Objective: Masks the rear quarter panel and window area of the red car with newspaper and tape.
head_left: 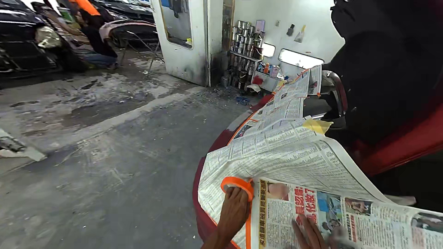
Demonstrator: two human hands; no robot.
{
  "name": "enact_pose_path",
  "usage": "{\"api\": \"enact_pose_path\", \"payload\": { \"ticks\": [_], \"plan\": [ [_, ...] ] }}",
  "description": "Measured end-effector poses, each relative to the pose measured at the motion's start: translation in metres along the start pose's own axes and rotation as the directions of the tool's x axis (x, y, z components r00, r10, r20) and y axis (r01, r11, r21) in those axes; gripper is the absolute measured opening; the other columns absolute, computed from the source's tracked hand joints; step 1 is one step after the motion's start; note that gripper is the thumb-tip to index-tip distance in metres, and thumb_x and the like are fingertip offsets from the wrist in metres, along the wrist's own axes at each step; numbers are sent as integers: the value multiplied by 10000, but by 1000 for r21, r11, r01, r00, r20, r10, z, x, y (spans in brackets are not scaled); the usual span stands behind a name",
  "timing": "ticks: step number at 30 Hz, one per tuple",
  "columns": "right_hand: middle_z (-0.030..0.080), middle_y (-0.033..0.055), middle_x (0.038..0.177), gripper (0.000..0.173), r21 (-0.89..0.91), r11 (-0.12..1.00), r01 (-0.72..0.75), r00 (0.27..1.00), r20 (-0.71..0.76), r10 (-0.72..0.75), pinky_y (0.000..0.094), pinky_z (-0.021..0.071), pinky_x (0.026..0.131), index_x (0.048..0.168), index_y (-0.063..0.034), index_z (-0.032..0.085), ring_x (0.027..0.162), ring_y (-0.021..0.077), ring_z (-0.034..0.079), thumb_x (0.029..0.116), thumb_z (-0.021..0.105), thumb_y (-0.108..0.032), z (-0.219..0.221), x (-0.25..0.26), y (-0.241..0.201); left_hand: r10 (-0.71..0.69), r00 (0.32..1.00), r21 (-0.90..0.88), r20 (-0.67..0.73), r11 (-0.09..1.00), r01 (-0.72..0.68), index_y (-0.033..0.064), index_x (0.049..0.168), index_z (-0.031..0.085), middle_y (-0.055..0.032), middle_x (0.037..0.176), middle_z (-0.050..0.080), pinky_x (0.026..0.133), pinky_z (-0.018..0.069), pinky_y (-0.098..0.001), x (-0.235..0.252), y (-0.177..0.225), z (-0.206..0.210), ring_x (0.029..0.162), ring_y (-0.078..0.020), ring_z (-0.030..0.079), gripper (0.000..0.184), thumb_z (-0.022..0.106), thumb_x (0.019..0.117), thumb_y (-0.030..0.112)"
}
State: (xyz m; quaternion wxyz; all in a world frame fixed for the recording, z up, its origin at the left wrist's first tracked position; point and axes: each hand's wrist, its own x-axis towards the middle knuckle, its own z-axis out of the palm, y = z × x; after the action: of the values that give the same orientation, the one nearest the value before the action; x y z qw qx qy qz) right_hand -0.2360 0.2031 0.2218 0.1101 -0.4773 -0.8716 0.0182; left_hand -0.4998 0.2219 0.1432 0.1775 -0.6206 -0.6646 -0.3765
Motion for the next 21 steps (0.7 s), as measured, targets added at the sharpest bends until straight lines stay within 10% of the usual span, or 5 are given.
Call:
{"api": "enact_pose_path", "payload": {
  "ticks": [9, 15, 21],
  "plan": [
    [410, 213, 1596, 760, -150, 984, -96, 967, -247, 57, 734, 249, 1135, 1521, -120, 515, 1468, 486, 362, 983, 474, -655, -28, 25, 48, -49, 998, -4, 42, 999, 49, -11, 959, 707, -146, 898, 724, 907, 521, -529, 11, 5, 0, 894, -339, 709, 184, 610, 899, 133],
    [486, 257, 1524, 811, -207, 947, -244, 896, -421, 138, 826, 143, 1110, 1424, -22, 592, 1459, 494, 374, 975, 452, -682, -65, 23, 103, -75, 994, -74, 73, 994, 81, -30, 1094, 706, -167, 961, 725, 934, 503, -556, 15, 7, -1, 940, -380, 688, 311, 551, 937, 189],
    [480, 131, 1569, 775, -244, 913, -326, 876, -441, 195, 781, 113, 1150, 1479, -196, 574, 1474, 424, 386, 997, 283, -727, -105, 32, 169, -101, 993, -54, 55, 993, 104, -31, 1108, 699, -147, 949, 733, 934, 491, -531, 20, 11, 2, 919, -353, 685, 369, 494, 977, 246]
  ]
}}
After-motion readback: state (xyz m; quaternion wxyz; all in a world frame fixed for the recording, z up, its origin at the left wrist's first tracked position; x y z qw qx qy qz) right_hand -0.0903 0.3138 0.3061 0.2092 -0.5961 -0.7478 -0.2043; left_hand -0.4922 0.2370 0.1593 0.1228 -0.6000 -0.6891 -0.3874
